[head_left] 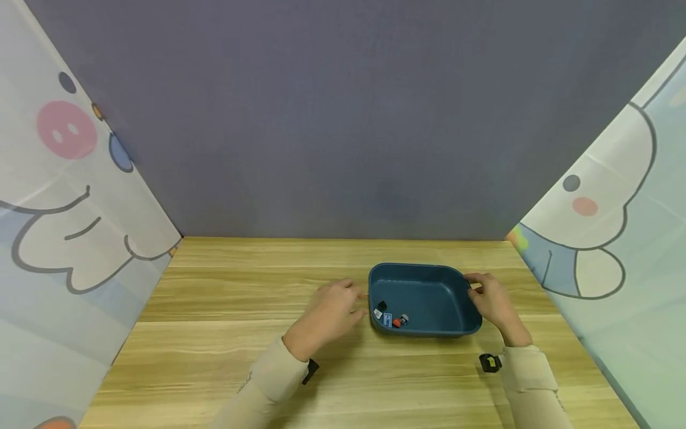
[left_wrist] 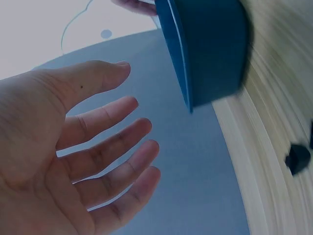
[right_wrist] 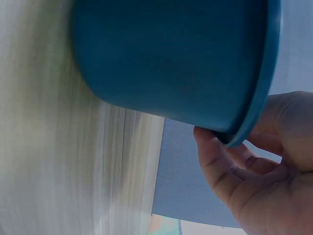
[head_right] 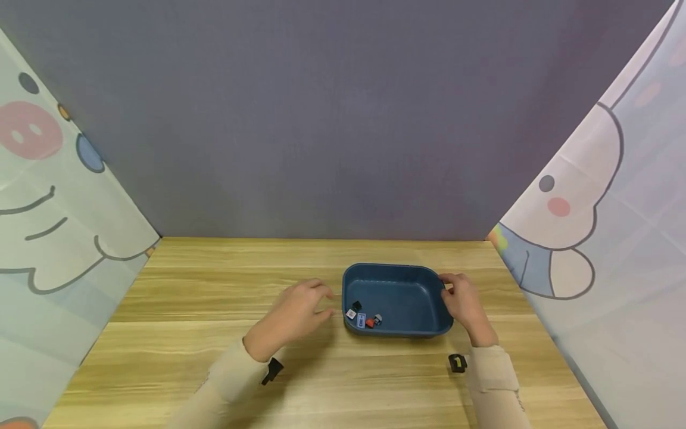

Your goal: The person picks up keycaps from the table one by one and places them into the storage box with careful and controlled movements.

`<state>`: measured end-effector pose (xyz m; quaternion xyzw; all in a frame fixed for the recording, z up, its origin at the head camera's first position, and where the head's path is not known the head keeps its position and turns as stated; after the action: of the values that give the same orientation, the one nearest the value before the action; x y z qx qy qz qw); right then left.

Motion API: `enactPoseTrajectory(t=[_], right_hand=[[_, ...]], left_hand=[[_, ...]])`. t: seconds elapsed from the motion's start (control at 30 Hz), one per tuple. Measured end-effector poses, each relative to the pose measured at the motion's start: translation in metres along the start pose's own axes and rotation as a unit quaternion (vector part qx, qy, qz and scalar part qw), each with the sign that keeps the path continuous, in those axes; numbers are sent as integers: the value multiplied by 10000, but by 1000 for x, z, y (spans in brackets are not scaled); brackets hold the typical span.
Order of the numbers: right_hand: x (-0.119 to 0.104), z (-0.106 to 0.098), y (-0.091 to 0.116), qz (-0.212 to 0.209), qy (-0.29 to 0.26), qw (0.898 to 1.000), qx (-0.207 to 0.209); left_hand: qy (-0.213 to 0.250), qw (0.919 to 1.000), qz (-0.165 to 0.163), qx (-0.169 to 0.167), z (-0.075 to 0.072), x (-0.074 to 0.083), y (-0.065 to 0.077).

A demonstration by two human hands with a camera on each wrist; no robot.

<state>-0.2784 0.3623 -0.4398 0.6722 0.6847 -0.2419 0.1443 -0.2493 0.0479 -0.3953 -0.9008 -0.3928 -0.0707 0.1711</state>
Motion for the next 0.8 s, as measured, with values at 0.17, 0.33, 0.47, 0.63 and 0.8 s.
enactPoseTrajectory(t=[0.17,0.33,0.47,0.63,0.8], right_hand=[[1,-1,0,4,38,10000,39],[0,-1,0,-53,134,9998,101],[-1,-1,0,-52,128,9999,103],[-2,-1,-1,-31,156,9999,29],[-2,0,-1,5,135,9999,-8]], left_hand=[[140,9992,-363,73,-3,-23,9],[307,9972,-683,-11,0,-45,19],[350,9953,-898,-86,5,-61,28],[240,9935,-1099,-154,12,-78,38],[272,9930,-1137,-152,18,-85,42]])
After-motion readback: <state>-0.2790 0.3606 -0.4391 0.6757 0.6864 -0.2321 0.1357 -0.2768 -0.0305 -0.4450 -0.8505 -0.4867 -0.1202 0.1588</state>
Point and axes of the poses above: each hand's wrist, its own y-axis away from the middle knuckle, its own z-axis out of the palm, x = y × z, the point moved 10 cm from there along -y, towards the middle knuckle, and after that the axes turned 4 degrees about z, right-handed, at the moved point
